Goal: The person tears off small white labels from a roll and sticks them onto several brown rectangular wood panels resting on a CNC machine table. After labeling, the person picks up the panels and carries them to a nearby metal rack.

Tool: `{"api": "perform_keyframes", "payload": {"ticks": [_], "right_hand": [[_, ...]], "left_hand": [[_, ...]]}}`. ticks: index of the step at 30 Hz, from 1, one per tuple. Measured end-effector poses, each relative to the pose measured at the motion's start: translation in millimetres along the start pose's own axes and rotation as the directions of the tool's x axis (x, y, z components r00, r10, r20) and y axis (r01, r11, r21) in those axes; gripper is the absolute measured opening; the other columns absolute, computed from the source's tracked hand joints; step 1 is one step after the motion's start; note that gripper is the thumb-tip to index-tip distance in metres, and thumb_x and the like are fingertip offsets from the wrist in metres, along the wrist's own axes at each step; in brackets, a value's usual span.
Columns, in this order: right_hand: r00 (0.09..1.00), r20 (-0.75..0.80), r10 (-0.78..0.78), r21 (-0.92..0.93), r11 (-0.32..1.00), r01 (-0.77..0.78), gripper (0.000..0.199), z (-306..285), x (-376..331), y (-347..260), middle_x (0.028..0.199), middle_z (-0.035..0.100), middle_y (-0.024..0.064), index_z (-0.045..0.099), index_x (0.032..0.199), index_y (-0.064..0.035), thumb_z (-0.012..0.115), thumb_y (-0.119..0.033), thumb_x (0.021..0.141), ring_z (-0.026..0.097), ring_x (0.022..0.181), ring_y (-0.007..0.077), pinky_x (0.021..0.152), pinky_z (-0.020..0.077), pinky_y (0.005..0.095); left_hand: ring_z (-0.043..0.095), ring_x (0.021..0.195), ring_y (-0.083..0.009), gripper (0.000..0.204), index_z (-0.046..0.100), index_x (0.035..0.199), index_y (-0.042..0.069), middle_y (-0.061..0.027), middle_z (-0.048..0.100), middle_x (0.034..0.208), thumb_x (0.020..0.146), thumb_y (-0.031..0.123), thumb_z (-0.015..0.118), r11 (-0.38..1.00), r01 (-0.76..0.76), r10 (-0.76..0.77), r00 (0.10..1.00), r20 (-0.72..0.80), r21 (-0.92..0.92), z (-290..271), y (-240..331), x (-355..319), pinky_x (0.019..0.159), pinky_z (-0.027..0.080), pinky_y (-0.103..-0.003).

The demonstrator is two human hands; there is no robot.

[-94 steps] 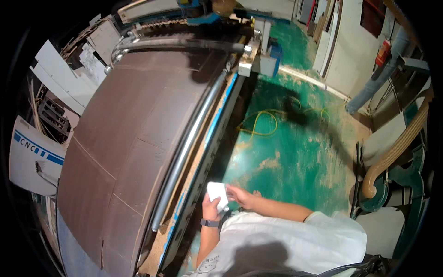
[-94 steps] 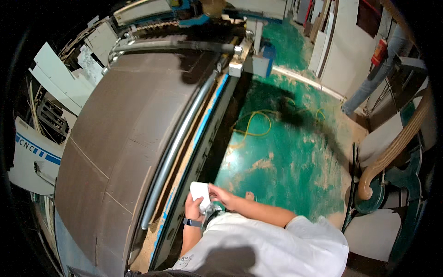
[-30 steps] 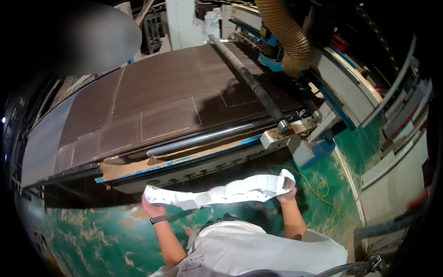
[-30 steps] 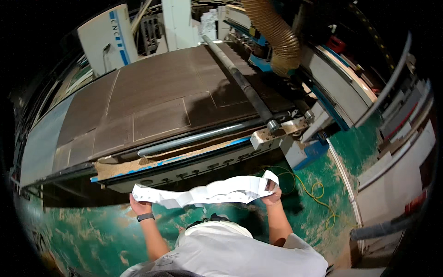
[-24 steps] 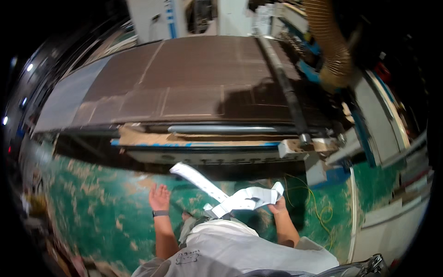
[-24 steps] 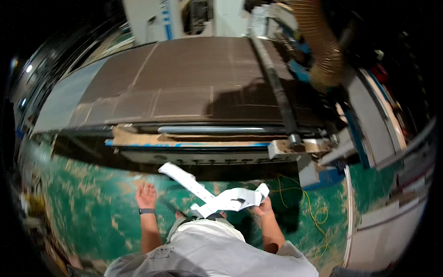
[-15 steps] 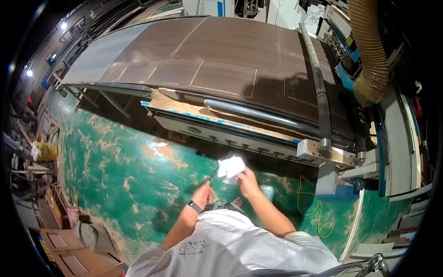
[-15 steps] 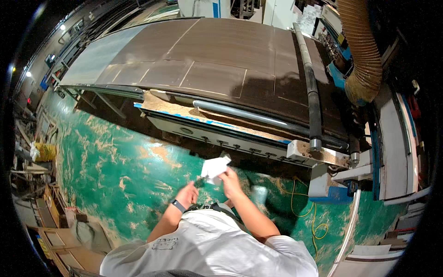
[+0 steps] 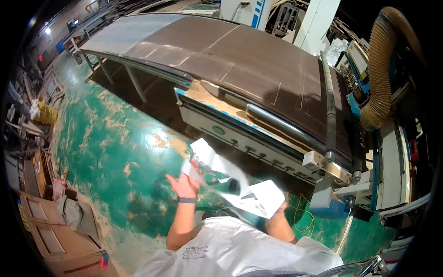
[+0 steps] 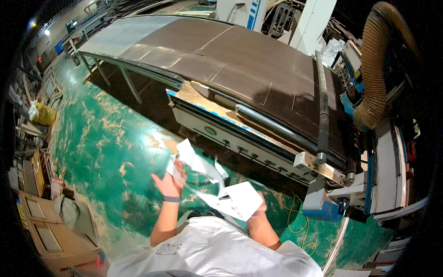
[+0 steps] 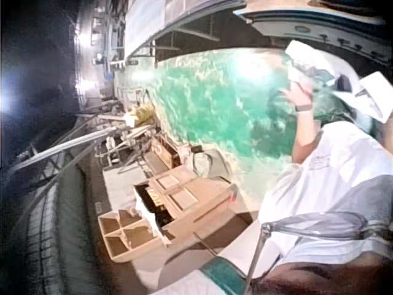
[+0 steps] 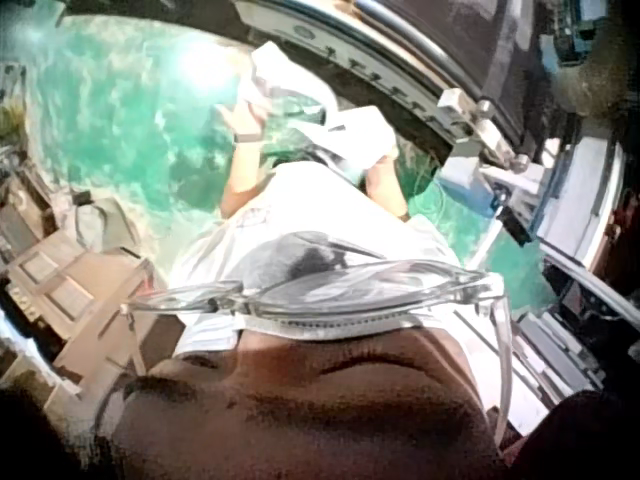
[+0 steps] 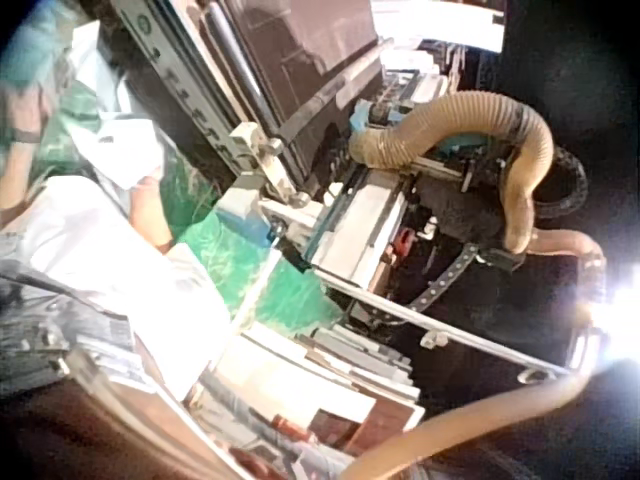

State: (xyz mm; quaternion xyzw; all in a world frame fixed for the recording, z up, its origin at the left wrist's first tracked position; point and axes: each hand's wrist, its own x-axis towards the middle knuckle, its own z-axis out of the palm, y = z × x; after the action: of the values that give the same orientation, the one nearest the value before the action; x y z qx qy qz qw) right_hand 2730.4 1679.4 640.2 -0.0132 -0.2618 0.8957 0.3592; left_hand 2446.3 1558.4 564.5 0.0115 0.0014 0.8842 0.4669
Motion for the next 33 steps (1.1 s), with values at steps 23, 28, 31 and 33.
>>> {"api": "perform_keyframes", "payload": {"ticks": [23, 28, 31, 33], "right_hand": [[0.743, -0.549, 0.383, -0.571, 0.477, -0.668, 0.027, 10, 104, 249, 0.098, 0.061, 0.0092, 0.054, 0.110, -0.0015, 0.055, -0.017, 0.088, 0.058, 0.093, 0.0187, 0.084, 0.0443, 0.0297], [0.691, -0.279, 0.667, -0.588, 0.450, -0.672, 0.065, 79, 193, 340, 0.120, 0.052, 0.0094, 0.026, 0.142, -0.0083, 0.060, -0.025, 0.088, 0.048, 0.112, 0.0187, 0.095, 0.0373, 0.0318], [0.571, -0.297, 0.765, -0.586, 0.326, -0.742, 0.077, 40, 237, 399, 0.117, 0.053, 0.0122, 0.025, 0.143, -0.0080, 0.069, -0.025, 0.082, 0.049, 0.110, 0.0203, 0.092, 0.0400, 0.0328], [0.403, -0.296, 0.866, -0.608, 0.155, -0.779, 0.073, 37, 269, 411, 0.108, 0.058, 0.0140, 0.033, 0.140, -0.0070, 0.070, -0.027, 0.080, 0.053, 0.104, 0.0206, 0.087, 0.0427, 0.0341]], "left_hand": [[0.058, 0.091, -0.0218, 0.046, 0.049, 0.121, 0.000, -0.0130, 0.059, 0.110, 0.083, 0.025, 0.058, -0.282, -0.043, -0.123, 0.992, 0.009, 0.958, 142, 351, 25, 0.075, 0.048, -0.031], [0.061, 0.097, -0.0367, 0.055, 0.048, 0.123, 0.000, -0.0279, 0.061, 0.105, 0.075, 0.024, 0.058, -0.665, 0.208, -0.235, 0.854, -0.464, 0.718, -23, 280, 22, 0.083, 0.047, -0.041], [0.060, 0.098, -0.0408, 0.056, 0.049, 0.126, 0.006, -0.0255, 0.062, 0.103, 0.074, 0.027, 0.054, -0.452, 0.620, 0.080, 0.745, -0.662, 0.642, -30, 263, 3, 0.083, 0.047, -0.044], [0.059, 0.098, -0.0424, 0.052, 0.053, 0.120, 0.007, -0.0256, 0.063, 0.102, 0.073, 0.027, 0.055, -0.436, 0.609, 0.160, 0.777, -0.608, 0.663, -55, 265, -11, 0.084, 0.046, -0.045]]}}
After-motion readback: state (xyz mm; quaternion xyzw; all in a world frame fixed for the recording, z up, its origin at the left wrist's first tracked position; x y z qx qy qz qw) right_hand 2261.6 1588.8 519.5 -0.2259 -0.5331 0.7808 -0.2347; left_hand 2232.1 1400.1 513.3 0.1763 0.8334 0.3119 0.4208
